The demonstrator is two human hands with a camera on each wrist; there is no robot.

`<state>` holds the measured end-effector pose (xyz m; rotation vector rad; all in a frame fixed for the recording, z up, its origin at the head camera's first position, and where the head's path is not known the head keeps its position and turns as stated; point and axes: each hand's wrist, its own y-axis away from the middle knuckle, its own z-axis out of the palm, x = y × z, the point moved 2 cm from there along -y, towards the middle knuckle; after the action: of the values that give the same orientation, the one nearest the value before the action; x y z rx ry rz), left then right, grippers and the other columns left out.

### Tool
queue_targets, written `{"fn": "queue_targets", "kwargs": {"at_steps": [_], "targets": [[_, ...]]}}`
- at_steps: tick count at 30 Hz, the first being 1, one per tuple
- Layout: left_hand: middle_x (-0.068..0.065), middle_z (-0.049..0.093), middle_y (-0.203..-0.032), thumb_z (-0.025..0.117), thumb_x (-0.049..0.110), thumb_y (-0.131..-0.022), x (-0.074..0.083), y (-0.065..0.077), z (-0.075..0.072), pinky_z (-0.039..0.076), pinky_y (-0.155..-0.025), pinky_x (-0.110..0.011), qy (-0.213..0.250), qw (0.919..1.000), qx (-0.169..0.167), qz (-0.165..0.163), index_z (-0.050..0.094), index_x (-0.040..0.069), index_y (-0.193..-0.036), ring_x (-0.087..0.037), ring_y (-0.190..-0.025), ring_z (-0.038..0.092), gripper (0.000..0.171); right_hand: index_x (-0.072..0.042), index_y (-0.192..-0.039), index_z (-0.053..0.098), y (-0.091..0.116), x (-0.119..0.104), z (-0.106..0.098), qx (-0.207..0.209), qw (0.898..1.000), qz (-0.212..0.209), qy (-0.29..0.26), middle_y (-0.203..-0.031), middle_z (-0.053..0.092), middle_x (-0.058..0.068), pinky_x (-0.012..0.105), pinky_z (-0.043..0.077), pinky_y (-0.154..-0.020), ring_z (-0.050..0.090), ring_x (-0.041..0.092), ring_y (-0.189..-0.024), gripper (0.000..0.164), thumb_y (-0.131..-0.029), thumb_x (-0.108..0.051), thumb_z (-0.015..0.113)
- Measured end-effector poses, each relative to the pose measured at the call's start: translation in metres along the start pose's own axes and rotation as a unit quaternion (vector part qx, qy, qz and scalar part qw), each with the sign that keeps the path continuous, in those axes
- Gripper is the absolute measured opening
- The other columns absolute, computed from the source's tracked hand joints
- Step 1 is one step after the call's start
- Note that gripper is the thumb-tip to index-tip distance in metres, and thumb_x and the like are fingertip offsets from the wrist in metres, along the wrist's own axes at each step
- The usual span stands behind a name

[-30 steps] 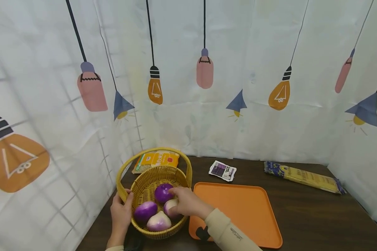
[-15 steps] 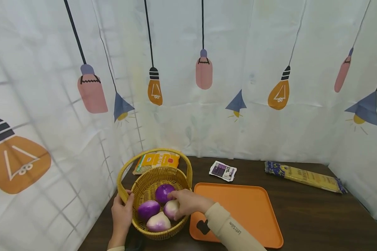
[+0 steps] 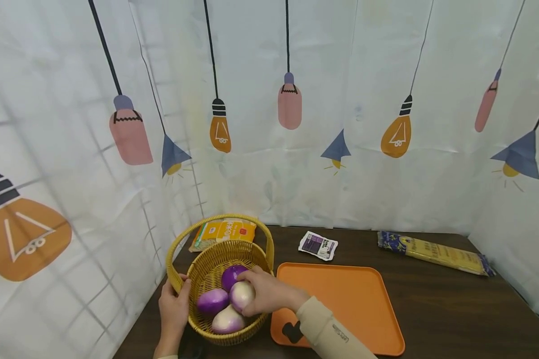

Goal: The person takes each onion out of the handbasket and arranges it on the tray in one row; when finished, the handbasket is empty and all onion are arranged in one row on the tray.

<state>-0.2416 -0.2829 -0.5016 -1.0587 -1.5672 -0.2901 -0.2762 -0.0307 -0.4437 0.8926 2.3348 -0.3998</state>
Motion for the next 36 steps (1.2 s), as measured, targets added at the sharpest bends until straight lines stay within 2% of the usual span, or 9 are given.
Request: {"fn": "queue_targets", "kwargs": {"at_steps": [4, 7, 13, 19, 26, 33, 36], "targets": [[-0.007, 0.058, -0.093, 0.062, 0.016, -0.096, 0.000, 0.000, 0.000, 0.037, -0.069, -0.019, 0.001, 1.0000, 0.001, 0.005, 0.061, 0.004, -0.106, -0.010, -0.077, 0.049, 0.015, -0.018, -0.127, 0.058, 0.002, 0.002, 0.000, 0.021, 0.999, 0.000, -0.037, -0.108, 0.047, -0.003, 0.022, 0.045, -0.075, 0.051, 0.006, -0.088, 0.058, -0.072, -0.018, 0.076], [-0.007, 0.059, -0.092, 0.062, 0.014, -0.096, 0.001, 0.000, 0.000, 0.036, -0.070, -0.020, 0.007, 0.9999, 0.007, 0.011, 0.062, 0.003, -0.105, -0.009, -0.077, 0.048, 0.015, -0.016, -0.124, 0.059, 0.002, 0.003, -0.001, 0.035, 0.999, -0.005, -0.041, -0.107, 0.048, -0.003, 0.022, 0.044, -0.077, 0.051, 0.007, -0.091, 0.052, -0.073, -0.013, 0.073], [-0.005, 0.059, -0.091, 0.062, 0.014, -0.096, 0.003, -0.001, 0.000, 0.036, -0.070, -0.019, 0.008, 0.9998, 0.007, 0.017, 0.062, 0.002, -0.105, -0.009, -0.077, 0.048, 0.015, -0.013, -0.126, 0.061, 0.000, 0.001, 0.000, 0.017, 0.999, -0.019, 0.022, -0.115, 0.053, -0.002, 0.022, 0.044, -0.083, 0.052, 0.006, -0.097, 0.055, -0.076, -0.027, 0.081], [-0.005, 0.060, -0.090, 0.062, 0.015, -0.096, 0.002, 0.000, -0.001, 0.036, -0.071, -0.019, 0.006, 0.9999, 0.008, 0.013, 0.062, 0.002, -0.105, -0.008, -0.077, 0.048, 0.016, -0.012, -0.127, 0.060, -0.002, -0.001, 0.005, -0.008, 0.997, -0.020, 0.076, -0.122, 0.061, -0.003, 0.025, 0.044, -0.092, 0.055, 0.008, -0.109, 0.060, -0.074, -0.025, 0.084], [-0.004, 0.058, -0.088, 0.062, 0.016, -0.096, 0.001, 0.001, -0.001, 0.035, -0.069, -0.020, 0.000, 0.9999, 0.004, 0.012, 0.062, 0.002, -0.105, -0.009, -0.076, 0.047, 0.017, -0.011, -0.129, 0.060, -0.003, -0.003, 0.010, -0.005, 0.994, -0.023, 0.105, -0.120, 0.064, -0.003, 0.023, 0.045, -0.089, 0.058, 0.008, -0.106, 0.065, -0.071, -0.026, 0.085], [-0.006, 0.056, -0.086, 0.061, 0.019, -0.097, 0.002, 0.001, -0.001, 0.034, -0.069, -0.022, -0.006, 1.0000, -0.005, 0.006, 0.061, 0.004, -0.107, -0.012, -0.075, 0.045, 0.019, -0.013, -0.128, 0.059, -0.001, 0.000, 0.009, 0.030, 0.998, -0.018, 0.046, -0.116, 0.063, -0.006, 0.023, 0.047, -0.085, 0.057, 0.006, -0.102, 0.062, -0.072, -0.026, 0.082], [-0.006, 0.056, -0.087, 0.061, 0.019, -0.097, 0.003, 0.001, -0.001, 0.034, -0.069, -0.022, -0.004, 1.0000, -0.002, 0.008, 0.061, 0.003, -0.107, -0.011, -0.075, 0.046, 0.019, -0.015, -0.130, 0.057, 0.001, 0.001, 0.006, 0.047, 0.999, -0.013, 0.019, -0.120, 0.060, -0.006, 0.025, 0.046, -0.086, 0.055, 0.006, -0.104, 0.062, -0.074, -0.027, 0.081]]}}
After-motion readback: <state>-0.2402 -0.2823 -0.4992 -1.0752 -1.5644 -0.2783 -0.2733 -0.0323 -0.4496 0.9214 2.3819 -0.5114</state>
